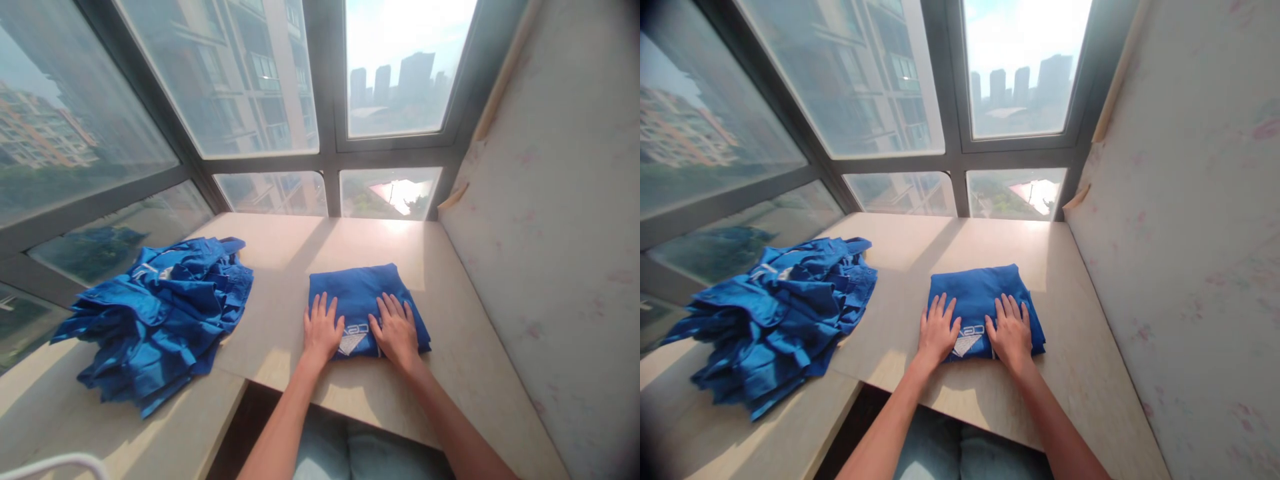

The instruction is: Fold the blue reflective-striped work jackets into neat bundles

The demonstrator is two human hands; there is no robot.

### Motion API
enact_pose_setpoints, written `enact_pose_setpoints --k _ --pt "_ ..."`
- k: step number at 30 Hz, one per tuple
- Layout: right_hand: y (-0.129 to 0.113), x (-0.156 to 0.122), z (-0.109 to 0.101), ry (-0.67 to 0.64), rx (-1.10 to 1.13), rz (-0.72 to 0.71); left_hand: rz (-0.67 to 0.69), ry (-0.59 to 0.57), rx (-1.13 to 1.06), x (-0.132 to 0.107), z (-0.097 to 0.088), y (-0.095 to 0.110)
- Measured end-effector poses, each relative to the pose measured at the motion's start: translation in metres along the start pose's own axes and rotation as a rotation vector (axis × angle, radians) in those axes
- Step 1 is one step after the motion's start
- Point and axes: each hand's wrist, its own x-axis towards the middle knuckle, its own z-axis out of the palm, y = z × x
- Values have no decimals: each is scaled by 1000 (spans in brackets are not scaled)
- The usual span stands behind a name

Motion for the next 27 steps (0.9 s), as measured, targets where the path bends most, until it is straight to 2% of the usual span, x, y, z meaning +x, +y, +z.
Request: enact_pose_setpoints --k 7,11,15,18,22,27 --pt "13 -21 -3 88 2 -24 29 -37 -79 -14 -3 13" --pt "18 -26 -5 122 2 -27 56 -48 -167 -15 -1 11" --pt "20 -27 -6 125 -6 -16 77 12 -301 -8 9 -11" --pt "24 -25 -6 120 -19 0 5 48 -264 -6 17 -38" --pt "38 -18 -5 111 -43 21 -122 -9 -30 -13 24 -65" --pt "71 4 2 96 -105 86 -102 -129 136 -23 21 -70"
